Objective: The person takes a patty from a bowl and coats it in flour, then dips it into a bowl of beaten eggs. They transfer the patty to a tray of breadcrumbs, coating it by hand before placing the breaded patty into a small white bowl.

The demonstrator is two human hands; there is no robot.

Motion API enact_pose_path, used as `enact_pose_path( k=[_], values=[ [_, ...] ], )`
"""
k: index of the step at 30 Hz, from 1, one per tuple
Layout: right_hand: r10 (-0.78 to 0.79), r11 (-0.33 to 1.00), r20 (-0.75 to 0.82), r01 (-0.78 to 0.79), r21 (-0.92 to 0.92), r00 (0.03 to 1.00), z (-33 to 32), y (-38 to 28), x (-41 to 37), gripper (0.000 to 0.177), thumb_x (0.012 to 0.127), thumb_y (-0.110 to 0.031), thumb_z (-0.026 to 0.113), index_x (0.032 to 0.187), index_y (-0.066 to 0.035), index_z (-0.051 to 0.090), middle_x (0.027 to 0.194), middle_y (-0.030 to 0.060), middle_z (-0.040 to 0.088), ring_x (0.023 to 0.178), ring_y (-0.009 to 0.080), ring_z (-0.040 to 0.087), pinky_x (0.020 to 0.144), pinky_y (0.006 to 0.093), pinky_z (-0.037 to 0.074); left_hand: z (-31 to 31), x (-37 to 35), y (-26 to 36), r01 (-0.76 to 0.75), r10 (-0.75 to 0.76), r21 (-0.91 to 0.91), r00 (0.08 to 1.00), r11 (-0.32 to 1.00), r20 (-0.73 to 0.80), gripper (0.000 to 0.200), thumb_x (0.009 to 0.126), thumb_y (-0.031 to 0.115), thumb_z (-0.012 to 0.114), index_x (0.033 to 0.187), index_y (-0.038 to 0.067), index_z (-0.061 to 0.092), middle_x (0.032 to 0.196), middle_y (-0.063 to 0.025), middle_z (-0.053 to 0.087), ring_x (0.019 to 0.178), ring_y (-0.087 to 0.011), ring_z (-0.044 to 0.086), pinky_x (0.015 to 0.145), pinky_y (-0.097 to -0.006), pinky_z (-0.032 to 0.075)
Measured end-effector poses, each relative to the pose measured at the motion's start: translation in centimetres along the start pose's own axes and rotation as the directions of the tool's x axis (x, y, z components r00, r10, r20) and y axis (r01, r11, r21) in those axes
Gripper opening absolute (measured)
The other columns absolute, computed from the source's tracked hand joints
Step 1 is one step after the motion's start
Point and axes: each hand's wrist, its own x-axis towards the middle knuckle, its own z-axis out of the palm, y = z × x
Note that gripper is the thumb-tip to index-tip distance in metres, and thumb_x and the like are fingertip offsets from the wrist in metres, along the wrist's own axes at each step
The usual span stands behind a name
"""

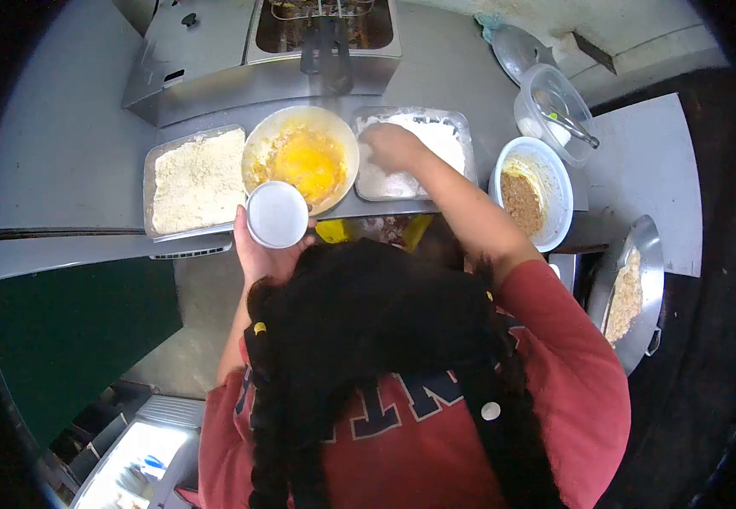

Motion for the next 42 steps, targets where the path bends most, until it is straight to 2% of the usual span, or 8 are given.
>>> enact_pose_path(
  k=[7, 15, 21, 23, 26, 32, 39, 42],
  values=[
    [0.057, 0.978, 0.216, -0.097, 0.183, 0.975, -6.2, -0.2, -3.2, 0.049, 0.07, -0.009, 0.075, 0.118, -0.009, 0.068, 0.118, 0.0132, 0.067, 0.105, 0.0321, 0.064, 0.094, 0.0392, 0.05, 0.0, 0.3, 0.1, -0.004, 0.004, 0.003, 0.999, 1.0, 0.032, 0.073, 0.094, 0.069, 0.022, 0.13, 0.013, 0.051, 0.107, -0.012, 0.066, 0.088, -0.0308, 0.064, 0.068, -0.0402, 0.05],
    [-0.012, 0.998, -0.105, 0.005, -0.061, 0.994, -0.8, -0.6, -6.1, 0.053, 0.067, -0.013, 0.08, 0.119, -0.011, 0.068, 0.113, 0.0167, 0.066, 0.102, 0.031, 0.064, 0.095, 0.0402, 0.05, 0.5, 1.1, 0.0, 0.005, -0.006, 0.018, 0.998, 1.0, 0.069, 0.071, 0.094, 0.067, 0.025, 0.13, 0.012, 0.05, 0.109, -0.0104, 0.065, 0.089, -0.0295, 0.065, 0.067, -0.0405, 0.051],
    [0.268, 0.819, -0.196, -0.116, 0.562, 0.943, 0.7, 1.5, -6.0, 0.055, 0.069, -0.012, 0.078, 0.123, -0.008, 0.064, 0.12, 0.0184, 0.065, 0.109, 0.0333, 0.062, 0.097, 0.0393, 0.048, 0.3, 1.3, 0.0, 0.015, -0.018, 0.019, 0.992, 1.0, 0.123, 0.07, 0.094, 0.067, 0.025, 0.131, 0.012, 0.05, 0.11, -0.0097, 0.065, 0.09, -0.0292, 0.065, 0.067, -0.04, 0.051],
    [0.35, 0.692, 0.0, -0.259, 0.674, 0.937, 1.2, 3.1, -6.4, 0.057, 0.069, -0.013, 0.078, 0.123, -0.008, 0.064, 0.126, 0.0192, 0.061, 0.114, 0.0357, 0.059, 0.1, 0.0385, 0.047, 0.3, 1.3, 0.1, 0.023, -0.025, 0.029, 0.996, 0.999, 0.081, 0.076, 0.093, 0.07, 0.021, 0.134, 0.013, 0.05, 0.111, -0.0117, 0.065, 0.091, -0.0289, 0.064, 0.07, -0.0399, 0.049],
    [0.253, 0.942, -0.292, -0.166, 0.292, 0.922, 0.4, 2.6, -7.4, 0.059, 0.067, -0.014, 0.078, 0.124, -0.008, 0.063, 0.132, 0.019, 0.058, 0.116, 0.0355, 0.058, 0.102, 0.039, 0.046, 0.0, 1.4, 0.0, 0.021, -0.024, 0.043, 0.996, 0.999, 0.083, 0.075, 0.093, 0.07, 0.021, 0.133, 0.013, 0.05, 0.111, -0.0109, 0.065, 0.091, -0.0286, 0.064, 0.07, -0.04, 0.049],
    [0.203, 0.979, -0.128, -0.199, 0.042, 0.971, 0.7, -0.1, -6.5, 0.057, 0.069, -0.011, 0.077, 0.124, -0.011, 0.064, 0.139, 0.0176, 0.053, 0.118, 0.0345, 0.057, 0.103, 0.0385, 0.046, 0.4, 1.3, 0.0, 0.021, -0.025, 0.035, 0.994, 0.999, 0.102, 0.072, 0.094, 0.067, 0.024, 0.132, 0.012, 0.05, 0.11, -0.0108, 0.065, 0.092, -0.0294, 0.065, 0.069, -0.0403, 0.051],
    [0.349, 0.776, 0.02, -0.301, 0.554, 0.937, -1.1, 0.1, -7.0, 0.054, 0.071, -0.006, 0.075, 0.123, -0.012, 0.066, 0.135, 0.0164, 0.056, 0.119, 0.0354, 0.055, 0.103, 0.0411, 0.045, 0.1, 1.7, -0.3, 0.016, -0.02, 0.036, 0.993, 0.999, 0.118, 0.072, 0.094, 0.067, 0.024, 0.132, 0.012, 0.05, 0.11, -0.0111, 0.065, 0.093, -0.0299, 0.065, 0.069, -0.0401, 0.051],
    [0.08, 0.99, -0.364, -0.03, 0.139, 0.928, 0.2, 0.1, -7.4, 0.052, 0.067, -0.009, 0.078, 0.118, -0.01, 0.068, 0.127, 0.0153, 0.061, 0.113, 0.0333, 0.059, 0.098, 0.0391, 0.048, 0.2, 1.9, -0.3, 0.018, -0.021, 0.023, 0.991, 1.0, 0.131, 0.071, 0.094, 0.066, 0.025, 0.131, 0.012, 0.05, 0.11, -0.0111, 0.065, 0.093, -0.0298, 0.066, 0.068, -0.0396, 0.05]
  ],
)
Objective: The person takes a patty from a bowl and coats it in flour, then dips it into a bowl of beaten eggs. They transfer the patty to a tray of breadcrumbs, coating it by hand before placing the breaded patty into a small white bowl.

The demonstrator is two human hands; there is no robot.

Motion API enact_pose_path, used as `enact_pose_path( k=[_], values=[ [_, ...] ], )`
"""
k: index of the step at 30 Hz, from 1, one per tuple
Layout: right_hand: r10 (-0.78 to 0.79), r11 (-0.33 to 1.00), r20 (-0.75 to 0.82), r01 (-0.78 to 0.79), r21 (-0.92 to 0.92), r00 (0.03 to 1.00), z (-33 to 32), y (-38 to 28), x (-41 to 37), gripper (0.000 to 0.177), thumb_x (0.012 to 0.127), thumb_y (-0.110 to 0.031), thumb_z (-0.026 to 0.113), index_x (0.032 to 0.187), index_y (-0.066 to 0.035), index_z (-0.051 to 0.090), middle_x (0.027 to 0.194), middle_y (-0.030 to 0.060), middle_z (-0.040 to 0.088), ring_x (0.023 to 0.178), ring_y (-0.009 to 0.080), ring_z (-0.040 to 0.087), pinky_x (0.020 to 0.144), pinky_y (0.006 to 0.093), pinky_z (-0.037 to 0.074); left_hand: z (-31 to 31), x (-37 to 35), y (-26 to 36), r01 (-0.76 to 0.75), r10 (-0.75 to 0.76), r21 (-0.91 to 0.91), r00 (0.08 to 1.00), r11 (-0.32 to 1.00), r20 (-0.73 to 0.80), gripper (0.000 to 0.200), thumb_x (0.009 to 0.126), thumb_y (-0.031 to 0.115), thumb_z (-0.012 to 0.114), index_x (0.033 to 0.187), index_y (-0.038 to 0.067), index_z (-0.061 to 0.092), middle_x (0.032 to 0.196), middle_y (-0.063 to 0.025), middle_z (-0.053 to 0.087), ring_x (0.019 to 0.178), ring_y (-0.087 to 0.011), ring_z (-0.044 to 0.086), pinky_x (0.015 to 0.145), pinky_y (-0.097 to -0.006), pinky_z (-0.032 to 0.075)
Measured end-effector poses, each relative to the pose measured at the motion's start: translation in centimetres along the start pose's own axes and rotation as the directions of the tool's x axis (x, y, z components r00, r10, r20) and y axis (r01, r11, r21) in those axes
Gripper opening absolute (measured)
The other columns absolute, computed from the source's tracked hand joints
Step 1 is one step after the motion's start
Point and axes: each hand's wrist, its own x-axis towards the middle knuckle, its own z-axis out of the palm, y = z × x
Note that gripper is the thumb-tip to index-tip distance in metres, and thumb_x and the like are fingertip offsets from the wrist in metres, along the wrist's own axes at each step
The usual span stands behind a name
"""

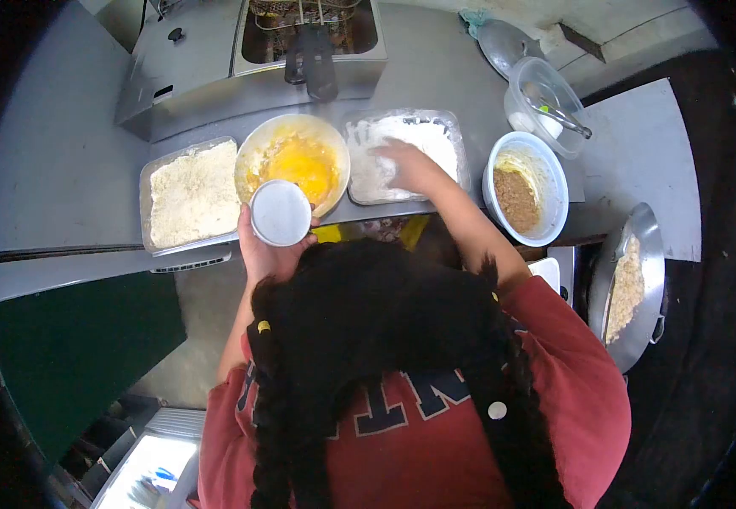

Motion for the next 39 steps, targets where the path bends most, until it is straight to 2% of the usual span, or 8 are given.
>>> enact_pose_path(
  k=[3, 9, 11, 16, 27, 29, 34, 39],
  values=[
    [0.03, 0.987, 0.181, 0.0, -0.162, 0.983, 0.7, -0.3, 0.2, 0.055, 0.067, -0.011, 0.08, 0.12, -0.01, 0.066, 0.125, 0.0175, 0.062, 0.114, 0.032, 0.06, 0.101, 0.0381, 0.046, 0.3, -0.1, 0.0, 0.004, -0.004, 0.011, 1.0, 1.0, 0.028, 0.07, 0.094, 0.066, 0.025, 0.131, 0.012, 0.05, 0.111, -0.0109, 0.065, 0.093, -0.0297, 0.066, 0.068, -0.0393, 0.05],
    [0.179, 0.933, 0.264, -0.248, 0.259, 0.948, -1.0, 0.3, 0.7, 0.064, 0.067, -0.013, 0.079, 0.128, -0.008, 0.06, 0.127, 0.0216, 0.06, 0.116, 0.034, 0.058, 0.104, 0.0384, 0.044, 0.3, 0.0, -0.1, 0.015, -0.014, 0.028, 1.0, 1.0, -0.025, 0.07, 0.094, 0.067, 0.026, 0.132, 0.012, 0.05, 0.112, -0.0103, 0.065, 0.092, -0.0296, 0.065, 0.068, -0.0396, 0.05],
    [0.214, 0.965, 0.089, -0.224, 0.133, 0.973, -2.1, 1.0, -0.6, 0.068, 0.068, -0.018, 0.08, 0.129, -0.002, 0.057, 0.129, 0.0211, 0.059, 0.117, 0.0339, 0.058, 0.102, 0.0389, 0.046, 0.3, -0.1, -0.1, 0.002, -0.002, 0.018, 1.0, 1.0, -0.03, 0.071, 0.094, 0.067, 0.027, 0.132, 0.012, 0.05, 0.112, -0.0102, 0.065, 0.092, -0.0296, 0.066, 0.067, -0.0396, 0.05],
    [0.622, 0.775, 0.278, -0.527, -0.349, 0.732, -3.7, -2.9, -2.0, 0.066, 0.065, -0.019, 0.081, 0.125, -0.001, 0.06, 0.128, 0.0273, 0.055, 0.117, 0.037, 0.057, 0.096, 0.0422, 0.05, 0.2, -0.1, -0.1, -0.002, 0.003, 0.018, 1.0, 1.0, -0.022, 0.071, 0.093, 0.068, 0.026, 0.131, 0.013, 0.05, 0.111, -0.0099, 0.065, 0.092, -0.0293, 0.065, 0.066, -0.0395, 0.049],
    [0.417, 0.873, 0.157, -0.443, 0.204, 0.895, -2.5, -0.4, -0.6, 0.044, 0.07, -0.003, 0.075, 0.113, -0.005, 0.068, 0.108, 0.0192, 0.069, 0.1, 0.0328, 0.066, 0.089, 0.0393, 0.051, -0.2, -0.1, 0.1, 0.007, -0.007, 0.003, 1.0, 1.0, 0.017, 0.071, 0.094, 0.068, 0.025, 0.13, 0.013, 0.051, 0.111, -0.0094, 0.065, 0.092, -0.0294, 0.065, 0.067, -0.0402, 0.049],
    [0.017, 1.0, 0.085, -0.015, -0.021, 0.996, -1.7, -0.6, 0.2, 0.049, 0.063, -0.003, 0.076, 0.111, -0.006, 0.07, 0.118, 0.019, 0.065, 0.11, 0.033, 0.062, 0.096, 0.0375, 0.049, -0.4, -0.1, 0.0, 0.008, -0.008, -0.003, 1.0, 1.0, 0.016, 0.07, 0.094, 0.067, 0.025, 0.131, 0.013, 0.05, 0.112, -0.0094, 0.065, 0.093, -0.0304, 0.065, 0.067, -0.041, 0.049],
    [0.001, 1.0, 0.26, 0.004, -0.017, 0.966, 0.0, 0.1, 1.8, 0.054, 0.062, -0.004, 0.078, 0.115, -0.008, 0.069, 0.122, 0.0161, 0.065, 0.113, 0.0322, 0.061, 0.099, 0.0374, 0.048, 0.7, -0.3, 0.3, 0.029, -0.028, 0.017, 0.997, 0.999, -0.072, 0.072, 0.095, 0.065, 0.017, 0.132, 0.013, 0.05, 0.108, -0.0121, 0.066, 0.086, -0.0296, 0.064, 0.065, -0.0403, 0.047],
    [0.3, 0.905, 0.271, -0.363, 0.222, 0.915, -2.4, 1.1, 0.4, 0.059, 0.066, -0.006, 0.079, 0.122, -0.007, 0.065, 0.118, 0.0148, 0.068, 0.109, 0.0306, 0.065, 0.095, 0.0339, 0.05, 0.5, -0.5, 0.1, 0.017, -0.017, 0.003, 0.997, 1.0, -0.071, 0.071, 0.096, 0.065, 0.018, 0.132, 0.013, 0.05, 0.109, -0.0128, 0.066, 0.086, -0.0302, 0.064, 0.065, -0.0402, 0.048]
  ],
)
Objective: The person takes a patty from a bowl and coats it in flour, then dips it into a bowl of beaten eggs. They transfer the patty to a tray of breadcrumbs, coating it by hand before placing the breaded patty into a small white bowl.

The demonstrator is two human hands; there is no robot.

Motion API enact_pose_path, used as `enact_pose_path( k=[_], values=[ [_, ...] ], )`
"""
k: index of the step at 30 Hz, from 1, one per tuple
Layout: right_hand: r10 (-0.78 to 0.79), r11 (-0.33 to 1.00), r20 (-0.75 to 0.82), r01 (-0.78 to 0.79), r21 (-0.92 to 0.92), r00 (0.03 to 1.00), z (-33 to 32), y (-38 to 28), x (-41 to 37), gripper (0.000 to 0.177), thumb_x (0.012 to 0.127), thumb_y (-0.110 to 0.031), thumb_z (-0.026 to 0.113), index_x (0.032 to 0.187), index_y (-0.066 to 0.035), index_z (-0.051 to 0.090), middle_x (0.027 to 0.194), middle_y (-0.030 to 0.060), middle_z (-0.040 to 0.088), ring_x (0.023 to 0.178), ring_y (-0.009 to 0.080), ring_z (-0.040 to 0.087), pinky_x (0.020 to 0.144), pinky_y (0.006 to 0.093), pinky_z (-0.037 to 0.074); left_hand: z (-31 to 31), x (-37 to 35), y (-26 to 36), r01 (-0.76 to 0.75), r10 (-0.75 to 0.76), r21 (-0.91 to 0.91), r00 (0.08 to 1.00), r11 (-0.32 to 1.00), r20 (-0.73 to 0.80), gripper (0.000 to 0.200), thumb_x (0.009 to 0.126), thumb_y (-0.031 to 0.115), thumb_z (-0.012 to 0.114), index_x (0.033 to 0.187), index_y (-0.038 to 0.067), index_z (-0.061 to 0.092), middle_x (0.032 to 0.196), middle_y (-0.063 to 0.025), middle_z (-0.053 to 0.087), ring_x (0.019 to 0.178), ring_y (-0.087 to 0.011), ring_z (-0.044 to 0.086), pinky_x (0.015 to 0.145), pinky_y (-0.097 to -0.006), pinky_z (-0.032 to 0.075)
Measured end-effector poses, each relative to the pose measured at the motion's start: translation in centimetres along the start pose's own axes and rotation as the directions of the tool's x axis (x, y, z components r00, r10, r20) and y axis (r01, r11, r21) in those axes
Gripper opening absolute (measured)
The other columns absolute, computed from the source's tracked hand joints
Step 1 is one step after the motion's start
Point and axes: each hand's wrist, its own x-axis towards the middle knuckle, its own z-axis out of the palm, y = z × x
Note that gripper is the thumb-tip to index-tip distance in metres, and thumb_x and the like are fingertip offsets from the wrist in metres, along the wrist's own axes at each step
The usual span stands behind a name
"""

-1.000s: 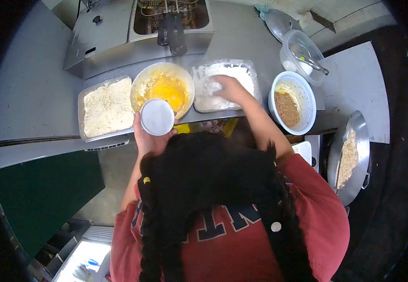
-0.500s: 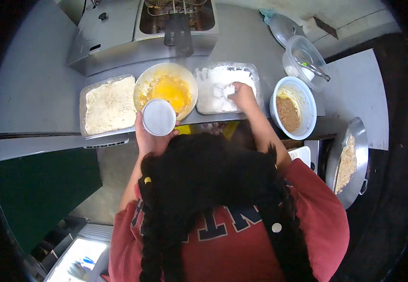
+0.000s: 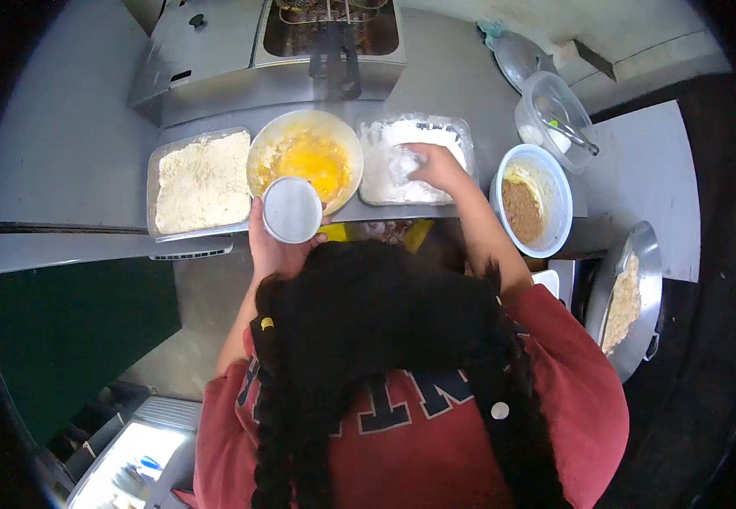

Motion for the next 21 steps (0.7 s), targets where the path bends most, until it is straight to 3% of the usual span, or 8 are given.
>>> enact_pose_path(
  k=[2, 4, 8, 10, 14, 16, 19, 21],
  values=[
    [-0.075, 0.995, -0.048, 0.072, -0.063, 0.996, 0.0, 0.1, -0.5, 0.059, 0.064, -0.007, 0.08, 0.121, -0.006, 0.066, 0.12, 0.015, 0.067, 0.111, 0.0303, 0.064, 0.097, 0.034, 0.049, 0.0, -0.2, 0.1, -0.01, 0.01, 0.007, 1.0, 1.0, -0.015, 0.072, 0.096, 0.065, 0.018, 0.132, 0.012, 0.05, 0.11, -0.0137, 0.065, 0.087, -0.0304, 0.064, 0.066, -0.04, 0.048],
    [-0.297, 0.939, -0.073, 0.278, -0.204, 0.952, 1.2, 0.2, -0.4, 0.059, 0.064, -0.007, 0.08, 0.121, -0.006, 0.066, 0.119, 0.0155, 0.067, 0.11, 0.0301, 0.064, 0.097, 0.0346, 0.049, 0.1, -0.3, 0.2, -0.016, 0.016, -0.002, 1.0, 1.0, -0.004, 0.072, 0.096, 0.065, 0.018, 0.132, 0.012, 0.05, 0.11, -0.0141, 0.065, 0.087, -0.0303, 0.064, 0.066, -0.04, 0.048],
    [-0.299, 0.896, 0.048, 0.298, -0.328, 0.953, 2.2, -0.5, 0.2, 0.061, 0.064, -0.006, 0.078, 0.123, -0.007, 0.065, 0.122, 0.0157, 0.066, 0.114, 0.0296, 0.062, 0.1, 0.0355, 0.047, 0.0, 0.2, 0.0, -0.01, 0.008, 0.032, 0.999, 0.999, 0.049, 0.073, 0.095, 0.065, 0.019, 0.132, 0.011, 0.051, 0.111, -0.0149, 0.065, 0.087, -0.0295, 0.064, 0.066, -0.0398, 0.048],
    [-0.113, 0.989, 0.001, 0.113, -0.096, 0.994, 1.7, -0.2, 0.3, 0.06, 0.064, -0.006, 0.078, 0.123, -0.008, 0.065, 0.124, 0.0152, 0.065, 0.118, 0.03, 0.059, 0.102, 0.037, 0.046, 0.1, 0.2, -0.1, 0.003, -0.004, 0.034, 0.999, 0.999, 0.033, 0.073, 0.096, 0.065, 0.019, 0.132, 0.011, 0.051, 0.11, -0.0151, 0.065, 0.087, -0.0293, 0.064, 0.066, -0.0396, 0.048],
    [-0.094, 0.995, -0.083, 0.09, -0.046, 0.992, 0.5, 0.2, -0.9, 0.056, 0.065, -0.007, 0.076, 0.12, -0.008, 0.066, 0.119, 0.016, 0.066, 0.112, 0.0333, 0.061, 0.1, 0.0388, 0.047, -0.1, 0.1, -0.1, -0.003, 0.003, 0.002, 0.999, 1.0, 0.046, 0.072, 0.096, 0.065, 0.019, 0.132, 0.011, 0.051, 0.109, -0.0142, 0.065, 0.087, -0.0295, 0.064, 0.067, -0.0393, 0.048],
    [-0.307, 0.931, -0.184, 0.255, -0.261, 0.934, 0.9, 0.1, -1.4, 0.054, 0.066, -0.006, 0.075, 0.119, -0.007, 0.066, 0.117, 0.0173, 0.066, 0.109, 0.0334, 0.062, 0.099, 0.0386, 0.048, 0.1, 0.1, -0.1, -0.01, 0.01, 0.001, 0.999, 1.0, 0.034, 0.072, 0.095, 0.066, 0.02, 0.133, 0.012, 0.05, 0.109, -0.0135, 0.065, 0.087, -0.0295, 0.064, 0.067, -0.0393, 0.047],
    [-0.215, 0.915, -0.051, 0.183, -0.36, 0.975, 2.2, -0.9, -1.1, 0.056, 0.066, -0.005, 0.074, 0.121, -0.007, 0.065, 0.123, 0.0193, 0.063, 0.113, 0.0331, 0.061, 0.101, 0.0379, 0.047, 0.1, 0.4, -0.2, -0.012, 0.011, 0.015, 0.999, 1.0, 0.034, 0.072, 0.095, 0.066, 0.021, 0.133, 0.013, 0.05, 0.11, -0.0122, 0.065, 0.087, -0.0294, 0.064, 0.067, -0.0394, 0.047],
    [-0.17, 0.951, -0.05, 0.151, -0.271, 0.984, 2.3, -0.2, -0.4, 0.056, 0.066, -0.005, 0.073, 0.122, -0.007, 0.065, 0.126, 0.0191, 0.062, 0.115, 0.0319, 0.06, 0.101, 0.0374, 0.047, 0.0, 0.4, -0.3, -0.005, 0.003, 0.034, 0.999, 0.999, 0.048, 0.072, 0.095, 0.066, 0.021, 0.133, 0.013, 0.05, 0.11, -0.0116, 0.065, 0.087, -0.0293, 0.064, 0.067, -0.0396, 0.047]
  ],
)
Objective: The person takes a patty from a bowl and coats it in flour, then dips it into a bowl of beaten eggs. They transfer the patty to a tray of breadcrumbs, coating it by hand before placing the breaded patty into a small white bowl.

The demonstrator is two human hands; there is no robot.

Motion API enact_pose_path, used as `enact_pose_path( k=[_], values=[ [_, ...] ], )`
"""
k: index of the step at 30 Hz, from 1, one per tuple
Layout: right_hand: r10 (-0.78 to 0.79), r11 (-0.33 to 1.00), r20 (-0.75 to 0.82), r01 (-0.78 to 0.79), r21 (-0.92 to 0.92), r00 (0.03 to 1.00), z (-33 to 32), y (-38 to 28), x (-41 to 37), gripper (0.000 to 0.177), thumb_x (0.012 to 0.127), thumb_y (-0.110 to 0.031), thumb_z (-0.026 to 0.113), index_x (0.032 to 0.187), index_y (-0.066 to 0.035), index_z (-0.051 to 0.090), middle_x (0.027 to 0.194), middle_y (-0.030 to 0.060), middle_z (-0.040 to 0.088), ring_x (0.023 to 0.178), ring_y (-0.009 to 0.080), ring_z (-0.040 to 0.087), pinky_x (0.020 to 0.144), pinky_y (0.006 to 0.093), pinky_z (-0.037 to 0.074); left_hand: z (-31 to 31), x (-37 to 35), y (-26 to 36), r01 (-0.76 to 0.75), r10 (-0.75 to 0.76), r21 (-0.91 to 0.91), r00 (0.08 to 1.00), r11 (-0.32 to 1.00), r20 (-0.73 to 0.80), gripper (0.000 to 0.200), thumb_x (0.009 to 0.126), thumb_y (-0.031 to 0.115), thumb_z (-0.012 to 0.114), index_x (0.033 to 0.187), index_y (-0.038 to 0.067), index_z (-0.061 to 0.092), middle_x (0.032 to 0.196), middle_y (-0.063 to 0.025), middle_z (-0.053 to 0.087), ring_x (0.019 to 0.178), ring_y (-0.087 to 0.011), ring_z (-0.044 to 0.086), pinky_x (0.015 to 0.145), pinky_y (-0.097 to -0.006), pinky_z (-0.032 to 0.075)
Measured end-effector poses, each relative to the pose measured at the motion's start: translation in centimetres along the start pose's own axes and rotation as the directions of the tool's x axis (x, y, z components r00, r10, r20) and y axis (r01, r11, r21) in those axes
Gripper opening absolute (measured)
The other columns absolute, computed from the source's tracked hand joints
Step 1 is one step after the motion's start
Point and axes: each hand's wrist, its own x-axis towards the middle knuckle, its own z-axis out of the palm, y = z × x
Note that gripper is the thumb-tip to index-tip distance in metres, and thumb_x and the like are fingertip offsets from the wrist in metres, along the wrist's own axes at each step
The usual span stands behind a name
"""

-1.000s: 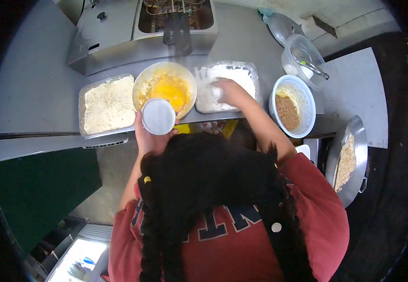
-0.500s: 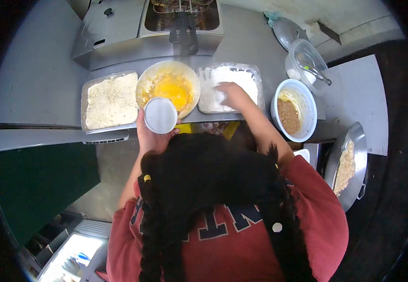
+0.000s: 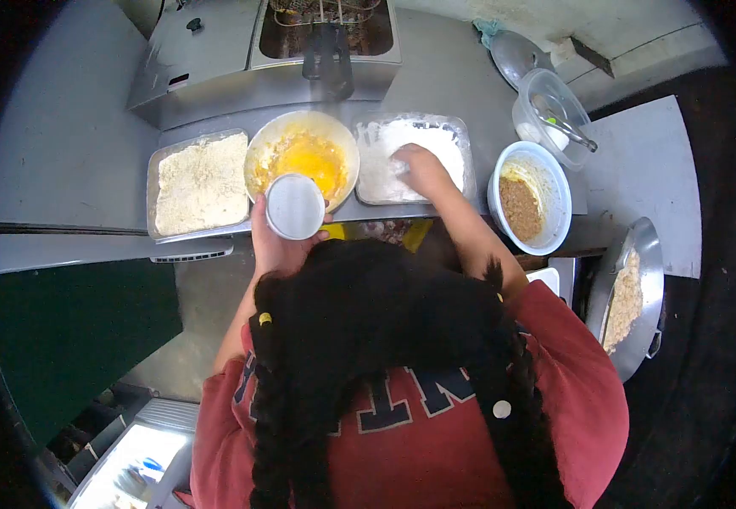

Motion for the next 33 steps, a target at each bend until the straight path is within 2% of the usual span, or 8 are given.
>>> enact_pose_path(
  k=[2, 4, 11, 16, 19, 21, 27, 33],
  values=[
    [0.039, 0.995, 0.016, -0.04, 0.088, 0.999, 0.0, 1.2, 0.5, 0.057, 0.066, -0.004, 0.073, 0.122, -0.007, 0.065, 0.128, 0.0189, 0.06, 0.116, 0.0307, 0.06, 0.101, 0.0368, 0.047, 0.0, 0.0, -0.1, 0.018, -0.018, 0.032, 1.0, 0.999, 0.022, 0.069, 0.094, 0.067, 0.024, 0.131, 0.015, 0.051, 0.112, -0.0082, 0.065, 0.09, -0.0293, 0.067, 0.066, -0.0403, 0.049],
    [0.282, 0.798, 0.119, -0.302, 0.522, 0.952, -0.5, 2.5, 0.1, 0.057, 0.066, -0.004, 0.074, 0.122, -0.007, 0.065, 0.129, 0.0165, 0.06, 0.116, 0.0286, 0.06, 0.1, 0.0348, 0.047, -0.1, -0.2, 0.1, 0.014, -0.014, 0.018, 1.0, 1.0, 0.008, 0.069, 0.094, 0.066, 0.024, 0.132, 0.015, 0.05, 0.112, -0.0083, 0.065, 0.091, -0.0292, 0.067, 0.066, -0.0401, 0.05],
    [-0.032, 0.994, 0.026, 0.029, 0.104, 0.999, -0.8, 2.4, -0.6, 0.059, 0.065, -0.003, 0.077, 0.122, -0.008, 0.065, 0.129, 0.0169, 0.06, 0.122, 0.0323, 0.056, 0.104, 0.0352, 0.044, 0.2, 0.0, 0.2, 0.002, -0.002, -0.007, 1.0, 1.0, -0.031, 0.072, 0.095, 0.066, 0.019, 0.133, 0.012, 0.05, 0.109, -0.0136, 0.065, 0.087, -0.029, 0.064, 0.066, -0.0402, 0.048],
    [0.014, 0.998, 0.054, -0.018, 0.067, 0.998, -1.0, 1.8, 0.4, 0.054, 0.061, -0.006, 0.078, 0.114, -0.008, 0.07, 0.12, 0.0155, 0.066, 0.113, 0.033, 0.061, 0.1, 0.0372, 0.047, 0.1, 0.2, -0.1, 0.013, -0.013, 0.009, 1.0, 1.0, 0.006, 0.072, 0.095, 0.066, 0.019, 0.133, 0.012, 0.05, 0.11, -0.0137, 0.065, 0.087, -0.0292, 0.064, 0.067, -0.0405, 0.048],
    [0.146, 0.913, 0.053, -0.155, 0.377, 0.988, -2.0, 2.0, -0.2, 0.059, 0.063, -0.002, 0.078, 0.121, -0.008, 0.066, 0.131, 0.0173, 0.059, 0.119, 0.0353, 0.057, 0.102, 0.0385, 0.047, 0.1, -0.1, 0.0, 0.01, -0.01, 0.002, 1.0, 1.0, -0.006, 0.073, 0.095, 0.066, 0.019, 0.133, 0.012, 0.05, 0.111, -0.0138, 0.065, 0.088, -0.0294, 0.064, 0.068, -0.0409, 0.048],
    [-0.013, 0.998, -0.064, 0.016, 0.061, 0.998, -2.3, 1.8, -1.1, 0.06, 0.064, -0.001, 0.077, 0.122, -0.009, 0.066, 0.133, 0.0153, 0.059, 0.119, 0.0347, 0.057, 0.101, 0.0372, 0.047, 0.1, 0.0, 0.0, 0.012, -0.012, 0.0, 1.0, 1.0, -0.026, 0.073, 0.095, 0.067, 0.019, 0.133, 0.012, 0.05, 0.111, -0.0138, 0.065, 0.089, -0.0295, 0.064, 0.068, -0.0411, 0.048],
    [-0.154, 0.987, -0.026, 0.153, -0.045, 0.988, -0.3, 2.0, 0.5, 0.06, 0.063, -0.003, 0.077, 0.122, -0.011, 0.066, 0.131, 0.0176, 0.059, 0.117, 0.0373, 0.057, 0.101, 0.0391, 0.047, 0.3, 0.1, -0.3, 0.014, -0.014, 0.034, 1.0, 0.999, -0.017, 0.074, 0.094, 0.068, 0.02, 0.134, 0.013, 0.049, 0.112, -0.0134, 0.065, 0.09, -0.0294, 0.064, 0.069, -0.0409, 0.048],
    [0.172, 0.876, 0.124, -0.209, 0.435, 0.977, -2.6, 4.3, 0.2, 0.059, 0.067, -0.009, 0.078, 0.125, -0.008, 0.064, 0.124, 0.0175, 0.064, 0.113, 0.0329, 0.061, 0.096, 0.0384, 0.048, 0.4, -0.1, -0.8, -0.011, 0.011, -0.007, 1.0, 1.0, -0.005, 0.074, 0.095, 0.068, 0.02, 0.135, 0.013, 0.049, 0.112, -0.0136, 0.065, 0.09, -0.0289, 0.064, 0.069, -0.04, 0.048]
  ],
)
